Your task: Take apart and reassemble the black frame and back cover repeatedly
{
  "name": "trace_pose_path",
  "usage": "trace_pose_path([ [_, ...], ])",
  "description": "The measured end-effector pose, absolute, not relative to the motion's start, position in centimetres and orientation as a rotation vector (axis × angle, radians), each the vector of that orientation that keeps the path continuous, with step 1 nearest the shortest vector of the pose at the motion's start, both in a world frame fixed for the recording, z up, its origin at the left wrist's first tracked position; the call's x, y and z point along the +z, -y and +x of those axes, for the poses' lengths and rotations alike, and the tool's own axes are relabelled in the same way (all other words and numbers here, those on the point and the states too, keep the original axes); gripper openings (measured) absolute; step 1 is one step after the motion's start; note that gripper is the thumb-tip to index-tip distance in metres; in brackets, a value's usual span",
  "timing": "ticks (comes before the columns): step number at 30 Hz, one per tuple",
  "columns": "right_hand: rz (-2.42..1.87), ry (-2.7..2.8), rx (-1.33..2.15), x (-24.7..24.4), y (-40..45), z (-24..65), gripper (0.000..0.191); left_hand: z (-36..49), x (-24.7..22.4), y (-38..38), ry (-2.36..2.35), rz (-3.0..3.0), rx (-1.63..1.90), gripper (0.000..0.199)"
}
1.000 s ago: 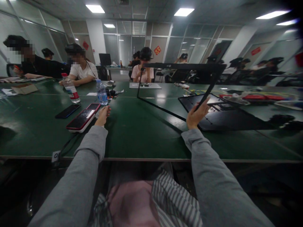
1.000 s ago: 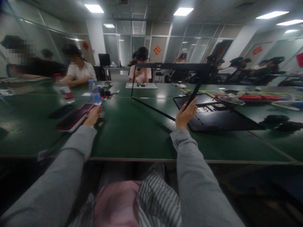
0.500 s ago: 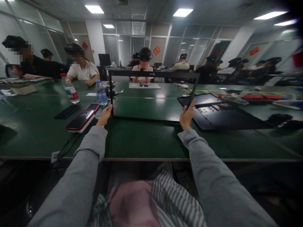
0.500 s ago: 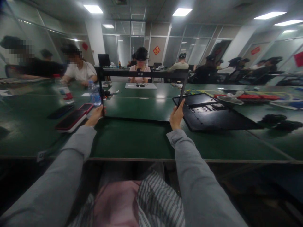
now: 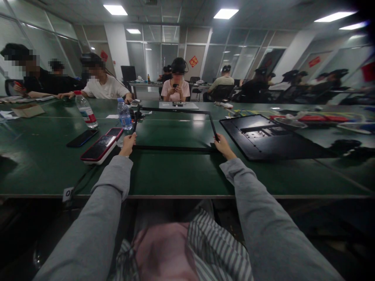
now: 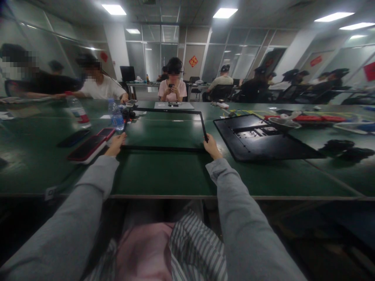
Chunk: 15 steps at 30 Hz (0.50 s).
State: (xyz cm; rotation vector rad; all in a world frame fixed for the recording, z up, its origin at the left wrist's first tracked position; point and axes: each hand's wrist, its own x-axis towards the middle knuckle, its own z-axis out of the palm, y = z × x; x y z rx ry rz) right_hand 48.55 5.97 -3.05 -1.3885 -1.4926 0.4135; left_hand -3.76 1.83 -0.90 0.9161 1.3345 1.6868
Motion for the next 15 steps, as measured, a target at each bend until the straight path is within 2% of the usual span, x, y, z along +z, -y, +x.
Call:
trace_pose_path([
  [3,-1.456,1.502,0.324,-3.2,-5.9,48.9,0.055,-3.8,-1.0,-1.7,-1.677,1.163,1.715,0.033],
  [9,-1.671,1.496,0.243,-3.9,-5.9,49.5,0.054,-3.4,-1.2,-0.8,-2.072,1.570,1.439,0.039],
  [12,-1.691,1.506,0.198,-4.1,-5.9,49.5,0.053,-2.9,-0.8,-0.2,-2.219,1.698,1.200,0.029],
  [15,-1.697,1.507,0.176,-3.9,-5.7,49.4,0.051,-2.6,-0.2,0.2,-2.380,1.827,0.828,0.036],
])
